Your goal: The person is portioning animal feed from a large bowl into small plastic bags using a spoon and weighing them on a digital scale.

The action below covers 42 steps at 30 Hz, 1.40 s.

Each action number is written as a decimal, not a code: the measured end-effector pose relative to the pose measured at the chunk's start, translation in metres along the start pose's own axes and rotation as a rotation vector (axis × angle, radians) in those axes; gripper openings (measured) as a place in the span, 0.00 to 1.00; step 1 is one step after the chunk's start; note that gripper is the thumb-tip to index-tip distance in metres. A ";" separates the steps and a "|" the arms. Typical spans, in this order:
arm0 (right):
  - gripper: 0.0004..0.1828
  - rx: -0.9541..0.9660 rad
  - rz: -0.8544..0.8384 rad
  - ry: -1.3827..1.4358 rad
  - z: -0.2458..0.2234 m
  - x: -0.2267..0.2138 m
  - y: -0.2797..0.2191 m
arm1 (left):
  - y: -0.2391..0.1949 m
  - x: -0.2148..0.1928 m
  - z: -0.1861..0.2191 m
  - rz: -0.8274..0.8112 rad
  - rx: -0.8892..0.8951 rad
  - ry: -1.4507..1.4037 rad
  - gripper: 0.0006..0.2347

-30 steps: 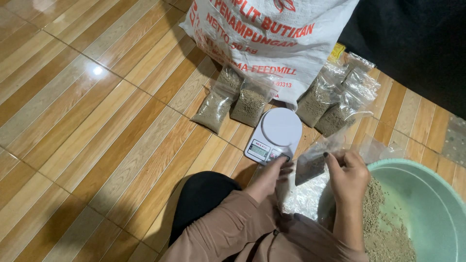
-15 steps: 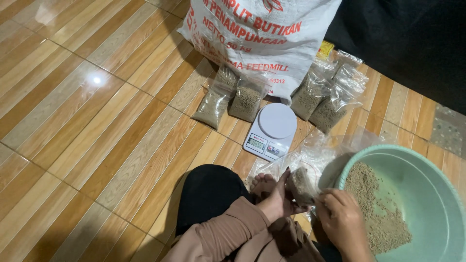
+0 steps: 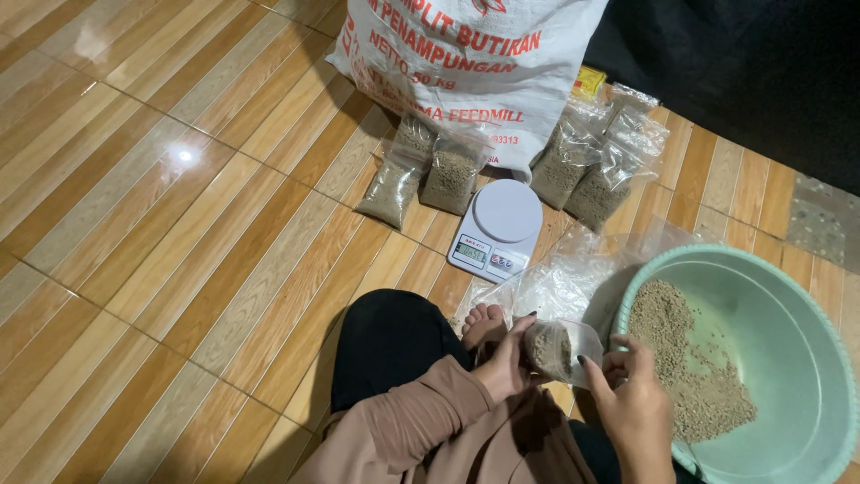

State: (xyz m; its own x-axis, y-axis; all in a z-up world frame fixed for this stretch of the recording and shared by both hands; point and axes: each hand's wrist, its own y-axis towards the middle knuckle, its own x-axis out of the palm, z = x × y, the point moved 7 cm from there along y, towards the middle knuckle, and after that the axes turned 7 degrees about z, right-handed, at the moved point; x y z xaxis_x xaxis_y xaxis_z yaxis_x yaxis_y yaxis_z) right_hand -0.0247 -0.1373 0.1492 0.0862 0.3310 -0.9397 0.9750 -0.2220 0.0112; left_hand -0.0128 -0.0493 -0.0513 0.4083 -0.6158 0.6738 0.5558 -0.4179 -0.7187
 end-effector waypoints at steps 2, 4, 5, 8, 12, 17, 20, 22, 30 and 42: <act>0.29 0.007 -0.011 -0.031 0.003 0.001 0.000 | -0.008 0.001 -0.004 0.007 -0.013 -0.005 0.29; 0.27 0.012 -0.022 -0.065 0.011 0.006 -0.001 | -0.012 0.002 -0.008 0.013 -0.027 -0.012 0.28; 0.17 -0.074 0.103 -0.069 0.010 0.001 -0.001 | -0.013 0.002 -0.008 0.013 -0.016 -0.016 0.27; 0.07 -0.165 0.266 -0.034 0.011 -0.007 -0.007 | -0.012 0.000 -0.008 0.013 0.008 0.038 0.27; 0.06 -0.225 0.380 0.033 0.012 -0.012 -0.011 | -0.009 0.000 -0.003 -0.027 0.049 0.083 0.33; 0.11 -0.091 0.271 0.338 0.014 -0.010 -0.007 | -0.008 0.005 0.002 -0.105 0.026 0.005 0.28; 0.28 -0.082 0.108 0.658 0.018 0.009 -0.001 | 0.020 -0.004 0.008 -0.210 0.128 -0.026 0.23; 0.43 -0.144 0.037 0.805 0.009 0.012 -0.002 | 0.022 0.000 0.019 -0.289 0.231 0.017 0.19; 0.53 -0.254 -0.007 0.503 -0.016 0.019 0.000 | 0.000 0.007 0.026 -0.083 0.003 -0.190 0.26; 0.33 -0.206 -0.128 0.463 -0.015 0.073 0.025 | 0.021 0.012 0.025 -0.221 0.066 -0.106 0.34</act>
State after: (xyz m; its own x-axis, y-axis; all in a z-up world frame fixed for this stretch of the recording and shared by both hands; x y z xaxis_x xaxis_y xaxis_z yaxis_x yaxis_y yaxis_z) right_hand 0.0093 -0.1054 0.0858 -0.0002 0.7247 -0.6891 0.9997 0.0161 0.0166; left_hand 0.0218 -0.0485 -0.0540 0.3429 -0.4392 0.8303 0.6851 -0.4878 -0.5410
